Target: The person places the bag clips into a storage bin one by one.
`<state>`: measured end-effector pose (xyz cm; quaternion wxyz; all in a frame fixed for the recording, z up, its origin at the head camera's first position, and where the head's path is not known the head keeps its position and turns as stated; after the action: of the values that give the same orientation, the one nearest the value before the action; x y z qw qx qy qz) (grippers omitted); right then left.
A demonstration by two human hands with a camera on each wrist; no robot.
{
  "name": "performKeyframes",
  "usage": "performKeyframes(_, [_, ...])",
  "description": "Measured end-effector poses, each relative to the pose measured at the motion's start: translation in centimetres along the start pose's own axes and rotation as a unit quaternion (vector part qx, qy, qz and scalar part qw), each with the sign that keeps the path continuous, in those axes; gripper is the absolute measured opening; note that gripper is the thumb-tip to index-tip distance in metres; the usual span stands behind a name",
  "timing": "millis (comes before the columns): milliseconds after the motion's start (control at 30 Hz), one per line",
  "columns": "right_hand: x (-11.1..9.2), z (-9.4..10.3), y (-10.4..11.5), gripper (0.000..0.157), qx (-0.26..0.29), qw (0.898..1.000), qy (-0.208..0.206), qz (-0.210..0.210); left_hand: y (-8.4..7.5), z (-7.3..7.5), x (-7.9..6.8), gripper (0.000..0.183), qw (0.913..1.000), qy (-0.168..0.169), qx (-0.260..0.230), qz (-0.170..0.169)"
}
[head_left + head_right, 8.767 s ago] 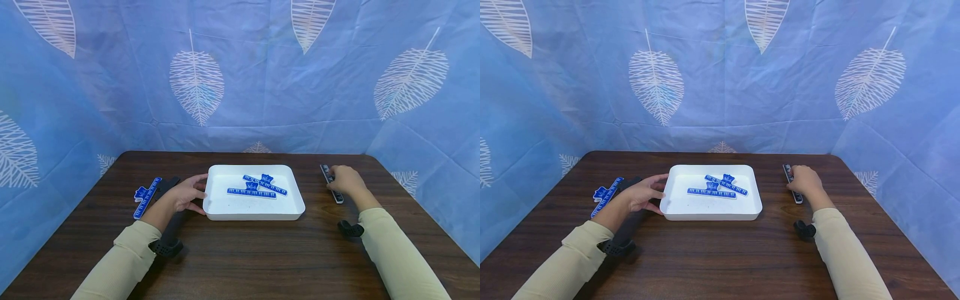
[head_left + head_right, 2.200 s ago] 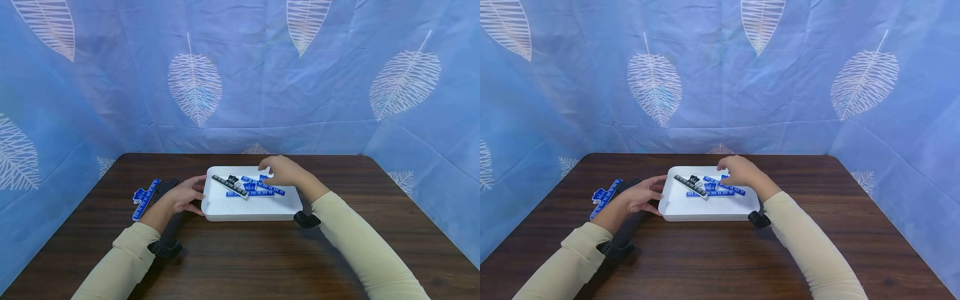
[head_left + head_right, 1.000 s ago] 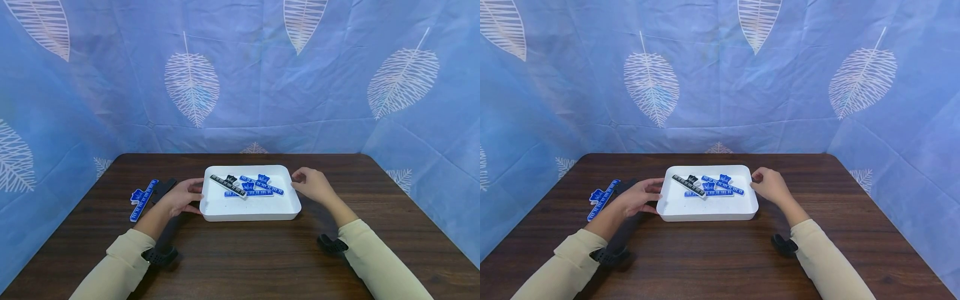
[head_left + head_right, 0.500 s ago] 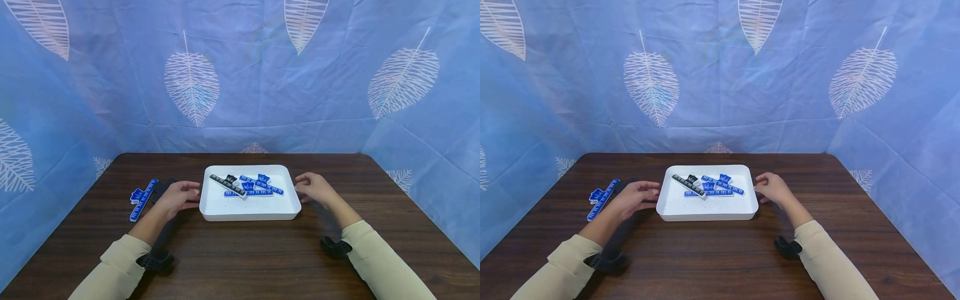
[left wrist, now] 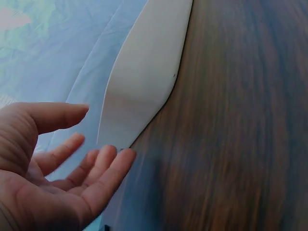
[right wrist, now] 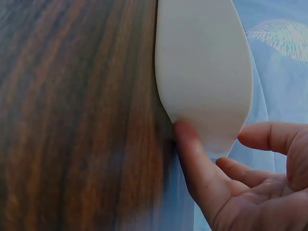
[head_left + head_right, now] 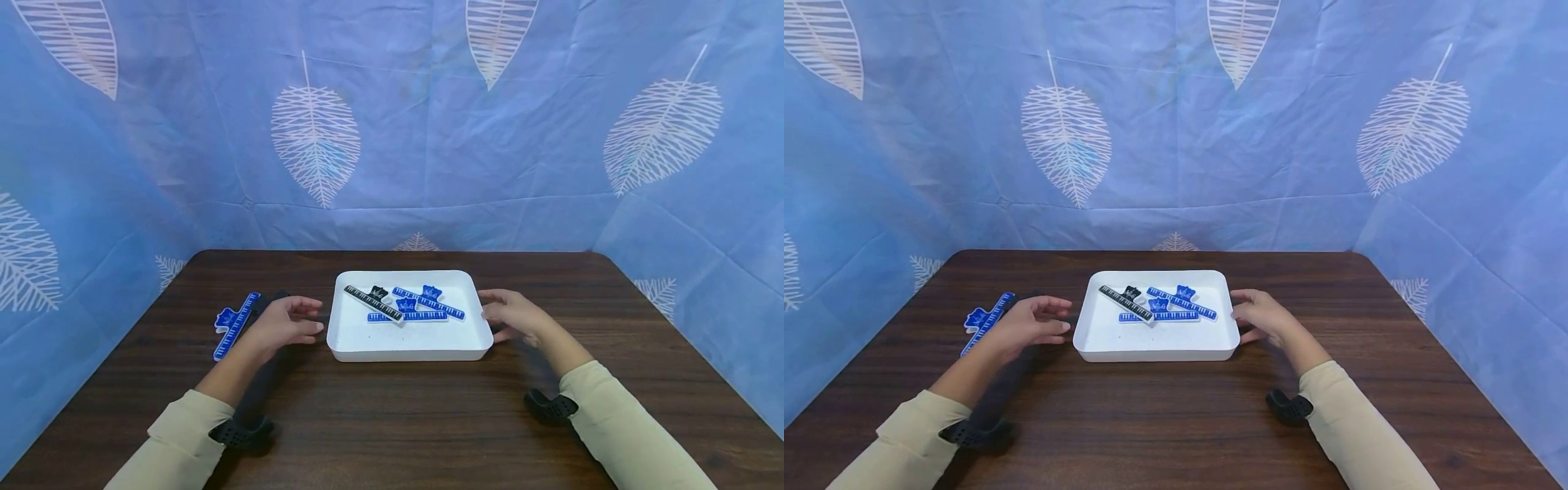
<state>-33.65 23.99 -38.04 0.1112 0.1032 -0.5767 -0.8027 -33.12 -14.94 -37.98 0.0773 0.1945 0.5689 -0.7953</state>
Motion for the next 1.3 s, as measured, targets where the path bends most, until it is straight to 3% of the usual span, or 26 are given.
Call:
performKeyframes(167, [-0.1,-0.3,0.1,0.067,0.025,1.000,0.013,0.002,-0.9,1.1,-0.7,0.042,0.9968,-0.031,0.034,-0.065])
performKeyframes(333, [-0.1,-0.5,0.1,0.068,0.034,0.999,0.015,-0.007,-1.4,2.1,-1.4,0.039,0.9900,-0.057,0.093,-0.090])
performKeyframes(600, [-0.1,-0.4,0.2,0.066,0.036,0.999,0.017,-0.006,-2.2,4.2,-2.8,0.041,0.9677,-0.088,0.197,-0.130])
performKeyframes(900, [-0.1,-0.4,0.5,0.068,0.032,0.999,0.022,0.003,-2.4,6.7,-3.6,0.041,0.9427,-0.135,0.275,-0.132])
performKeyframes(1300, [0.0,-0.4,0.3,0.067,0.030,0.999,0.020,0.001,-2.2,7.9,-3.6,0.041,0.9041,-0.207,0.352,-0.127])
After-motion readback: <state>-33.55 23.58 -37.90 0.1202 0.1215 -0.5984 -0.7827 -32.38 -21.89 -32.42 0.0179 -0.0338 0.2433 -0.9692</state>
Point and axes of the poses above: each hand's wrist, its own x-axis towards the middle knuckle, its own z-axis out of the back of the hand, y = z × x, the point moved 9 cm from there along x, towards the middle knuckle, and after that the axes turned 15 degrees about z, right-handed, at the moved point
